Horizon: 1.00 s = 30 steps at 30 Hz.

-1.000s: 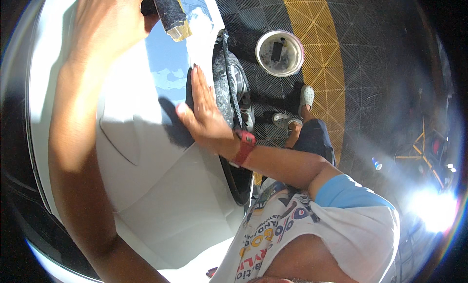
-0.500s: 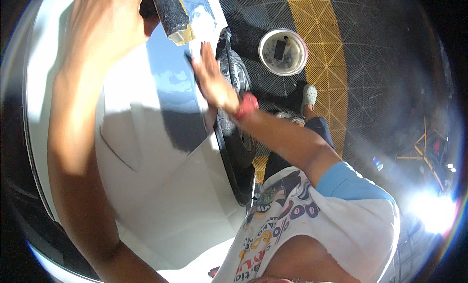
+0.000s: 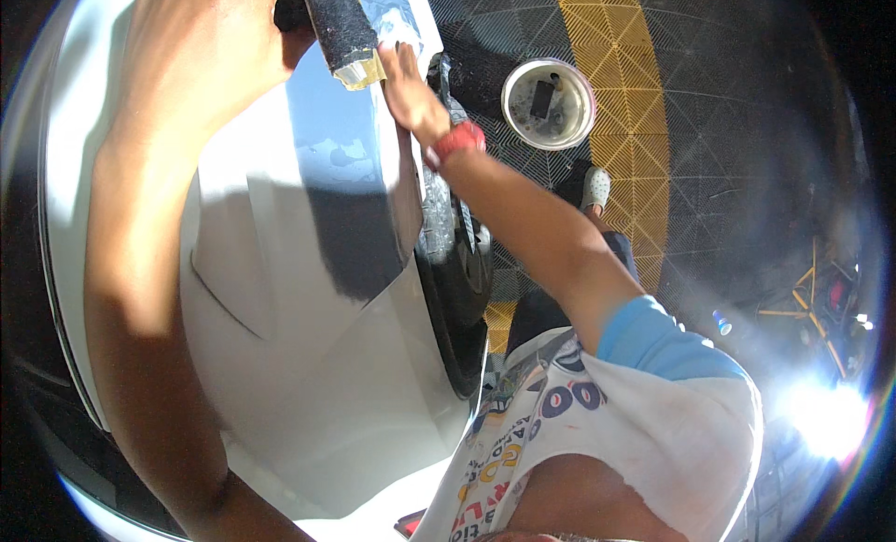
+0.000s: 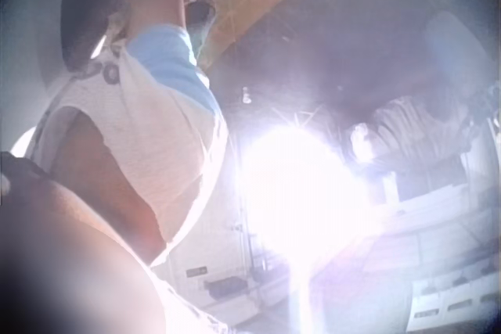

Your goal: The person applies a gray body filler to a white car panel using a spreader tool. They repeatedly smooth the material over the surface, occasionally dipping the tool into a bucket to retrieve more filler and using a sponge to assist with the application.

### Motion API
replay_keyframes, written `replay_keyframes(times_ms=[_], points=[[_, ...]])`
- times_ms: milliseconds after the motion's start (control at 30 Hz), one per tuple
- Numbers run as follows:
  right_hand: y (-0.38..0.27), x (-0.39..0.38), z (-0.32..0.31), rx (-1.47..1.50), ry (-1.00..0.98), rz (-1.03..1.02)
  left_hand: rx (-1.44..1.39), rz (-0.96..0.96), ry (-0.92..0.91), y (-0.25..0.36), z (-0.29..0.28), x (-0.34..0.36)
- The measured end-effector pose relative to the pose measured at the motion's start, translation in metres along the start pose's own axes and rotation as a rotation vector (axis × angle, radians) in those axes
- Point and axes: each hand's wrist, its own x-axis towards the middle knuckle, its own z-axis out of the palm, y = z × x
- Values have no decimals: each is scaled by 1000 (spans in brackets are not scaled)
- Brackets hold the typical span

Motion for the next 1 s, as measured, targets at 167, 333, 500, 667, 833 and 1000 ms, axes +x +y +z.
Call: replay_keyframes(times_ms=[167,333,500,667,833,1000], points=[[-48,-138,13,56,-136,-155,75,-34,-57,13,-43,-6],[-33,-192,-18,9,-48,-258,53,-1,32,27,-18,12],[-50,-265,-9,-21,-212,-247,20,146,-102,-36,-17,-14],[-37,-298,-53,-55,-376,-354,220,88,-69,-42,-21,-27],[-70,-229,-152,283,-93,-283,335,249,18,-17,-20,-12],[-120,-145,-239,333,-230,-236,26,146,-74,81,15,20]])
